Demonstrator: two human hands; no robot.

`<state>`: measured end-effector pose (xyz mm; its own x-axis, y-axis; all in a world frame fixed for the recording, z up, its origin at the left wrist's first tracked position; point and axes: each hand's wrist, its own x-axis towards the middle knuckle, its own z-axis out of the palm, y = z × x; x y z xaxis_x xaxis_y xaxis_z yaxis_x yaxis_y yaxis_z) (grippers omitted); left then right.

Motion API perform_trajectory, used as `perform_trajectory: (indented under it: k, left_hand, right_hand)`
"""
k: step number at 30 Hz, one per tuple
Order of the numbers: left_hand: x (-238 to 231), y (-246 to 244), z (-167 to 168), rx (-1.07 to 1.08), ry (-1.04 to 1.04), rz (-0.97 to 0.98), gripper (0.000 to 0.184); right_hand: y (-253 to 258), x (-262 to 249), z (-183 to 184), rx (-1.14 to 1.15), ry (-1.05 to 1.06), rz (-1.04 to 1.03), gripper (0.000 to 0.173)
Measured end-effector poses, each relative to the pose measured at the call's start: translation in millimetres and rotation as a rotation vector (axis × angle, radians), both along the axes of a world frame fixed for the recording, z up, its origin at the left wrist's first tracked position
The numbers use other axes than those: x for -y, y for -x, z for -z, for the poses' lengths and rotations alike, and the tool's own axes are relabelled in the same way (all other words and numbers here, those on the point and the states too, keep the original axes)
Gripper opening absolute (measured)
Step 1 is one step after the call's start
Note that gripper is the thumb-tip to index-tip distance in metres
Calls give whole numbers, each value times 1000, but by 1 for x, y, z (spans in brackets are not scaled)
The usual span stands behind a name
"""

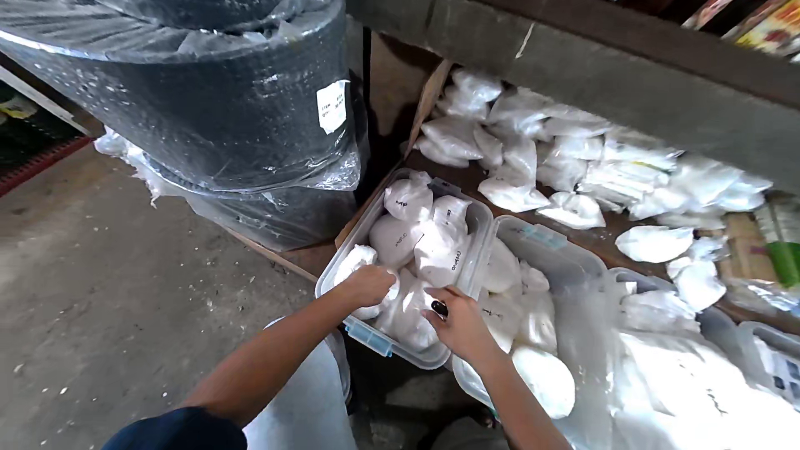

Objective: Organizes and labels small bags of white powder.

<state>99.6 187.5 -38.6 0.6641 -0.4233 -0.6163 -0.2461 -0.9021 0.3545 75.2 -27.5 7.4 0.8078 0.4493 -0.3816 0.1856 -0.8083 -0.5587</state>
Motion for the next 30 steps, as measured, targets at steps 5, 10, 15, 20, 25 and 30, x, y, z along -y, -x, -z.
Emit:
perform_trajectory:
  k: [5, 10, 15, 20, 25, 30]
  left_hand:
    - [-13, 13, -36, 223, 300, -149, 30]
    - [-23, 1, -77, 576, 649, -312, 29]
    - [-39, -5, -58, 532, 579, -587, 37]
    - [-16, -3, -1, 104, -48, -683, 68]
    - [29, 3, 25, -68, -156, -687, 69]
    - [54, 13, 26, -46, -145, -432, 46]
  right_hand:
    - [-17, -37, 15, 0, -163, 15, 66]
    - [-37, -47, 8, 430, -642, 173, 13]
    - [-46, -22, 18, 520, -430, 171, 22]
    - [-33, 16, 23, 551, -323, 276, 33]
    - [-15, 41, 10, 686, -279, 26, 31]
    - [0, 69, 22, 658, -304, -114, 31]
